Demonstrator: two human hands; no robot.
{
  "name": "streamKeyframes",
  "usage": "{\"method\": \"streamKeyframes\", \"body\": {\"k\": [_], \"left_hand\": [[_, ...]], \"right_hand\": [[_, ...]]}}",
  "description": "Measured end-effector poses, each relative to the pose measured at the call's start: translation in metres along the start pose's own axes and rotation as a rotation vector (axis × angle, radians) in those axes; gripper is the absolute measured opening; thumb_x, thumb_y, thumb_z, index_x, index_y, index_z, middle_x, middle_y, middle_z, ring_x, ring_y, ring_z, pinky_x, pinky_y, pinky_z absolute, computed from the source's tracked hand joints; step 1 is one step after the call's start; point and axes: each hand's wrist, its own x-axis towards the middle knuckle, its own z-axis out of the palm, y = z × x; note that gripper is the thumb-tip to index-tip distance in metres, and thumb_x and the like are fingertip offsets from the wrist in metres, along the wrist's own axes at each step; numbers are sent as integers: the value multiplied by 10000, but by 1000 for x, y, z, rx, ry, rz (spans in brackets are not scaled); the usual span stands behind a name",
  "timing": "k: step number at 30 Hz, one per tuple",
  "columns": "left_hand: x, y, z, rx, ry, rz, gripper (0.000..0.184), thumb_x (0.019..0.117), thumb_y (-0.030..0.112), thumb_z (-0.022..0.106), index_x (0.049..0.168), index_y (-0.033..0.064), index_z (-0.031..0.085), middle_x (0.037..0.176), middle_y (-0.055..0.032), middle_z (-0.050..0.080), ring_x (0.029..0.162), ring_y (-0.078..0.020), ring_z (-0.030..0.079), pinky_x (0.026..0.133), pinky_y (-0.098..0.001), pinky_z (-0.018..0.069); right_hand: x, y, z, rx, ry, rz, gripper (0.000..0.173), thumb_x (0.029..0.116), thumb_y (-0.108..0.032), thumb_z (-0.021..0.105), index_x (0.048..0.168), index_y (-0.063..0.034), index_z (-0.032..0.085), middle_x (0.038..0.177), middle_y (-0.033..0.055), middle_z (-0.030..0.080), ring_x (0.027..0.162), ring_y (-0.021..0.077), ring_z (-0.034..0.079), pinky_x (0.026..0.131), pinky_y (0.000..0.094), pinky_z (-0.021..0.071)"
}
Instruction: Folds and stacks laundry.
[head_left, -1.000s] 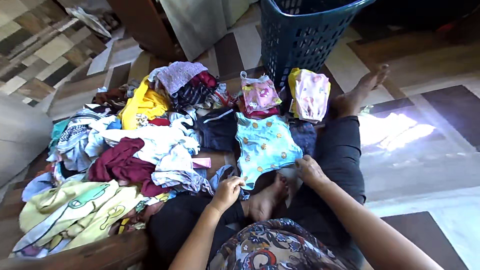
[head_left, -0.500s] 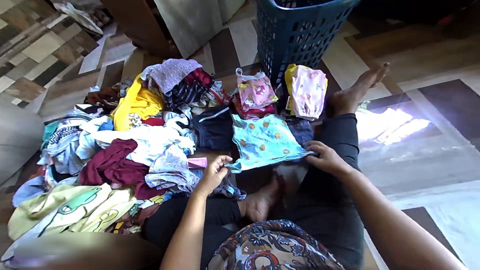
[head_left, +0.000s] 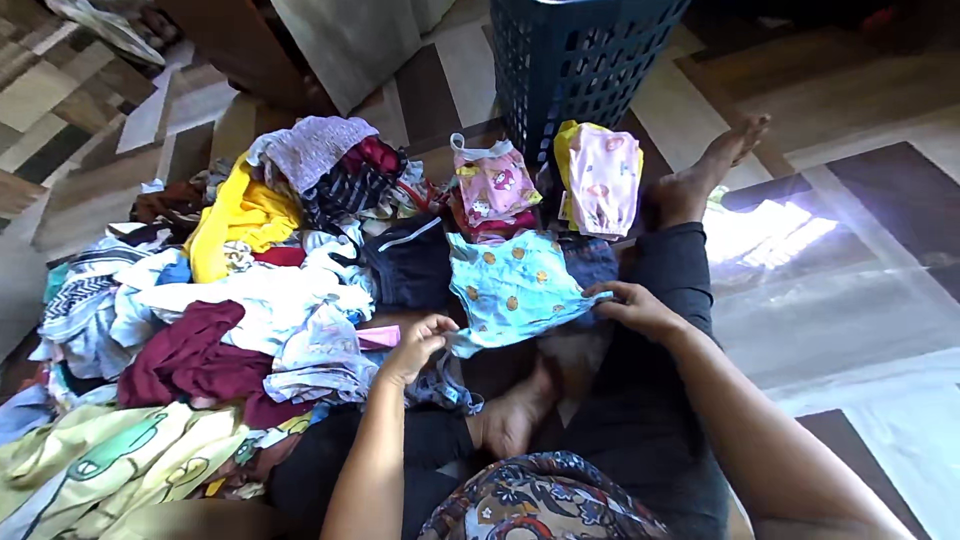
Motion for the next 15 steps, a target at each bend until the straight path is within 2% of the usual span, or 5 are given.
{"method": "streamKeyframes", "body": {"k": [2, 3, 8, 11, 15], "left_hand": [[19, -1, 0, -181, 144, -42, 214, 983, -65, 412, 1115, -17, 574, 932, -33, 651, 825, -104, 643, 827, -324, 557], [31, -4, 1, -253, 204, -58, 230, 1004, -60, 381, 1144, -1, 554, 929, -38, 642, 804, -114, 640, 805, -330, 557], [79, -25, 13, -312, 430, -203, 212, 1054, 21, 457, 1236, 7, 563, 986, -107, 633, 807, -169, 620, 741, -353, 541], [91, -31, 21, -261, 540, -260, 270, 1032, 32, 535, 1296, -22, 552, 1123, -179, 624, 931, -224, 608, 811, -393, 527], [105, -28, 23, -100, 653, -249, 349, 1020, 8, 539, 1361, -62, 509, 1183, -232, 628, 1065, -278, 606, 924, -427, 500]], "right_hand": [[13, 2, 4, 97, 65, 37, 181, 987, -3, 596, 1149, 77, 614, 1020, 172, 653, 897, 194, 610, 837, 412, 516], [20, 4, 7, 119, 85, 50, 183, 1000, -34, 598, 1151, 70, 609, 1002, 161, 649, 886, 185, 607, 833, 407, 515], [48, 13, 16, -13, 128, 190, 301, 1044, -167, 598, 1231, 68, 608, 1131, 277, 653, 1048, 376, 641, 955, 580, 488], [53, 12, 16, -67, 154, 236, 358, 1047, -181, 588, 1299, 73, 562, 1182, 303, 638, 1093, 416, 629, 979, 594, 476], [63, -1, 15, -133, 283, 233, 400, 1063, -162, 532, 1398, 56, 515, 1308, 299, 606, 1211, 442, 598, 1041, 609, 448]]}}
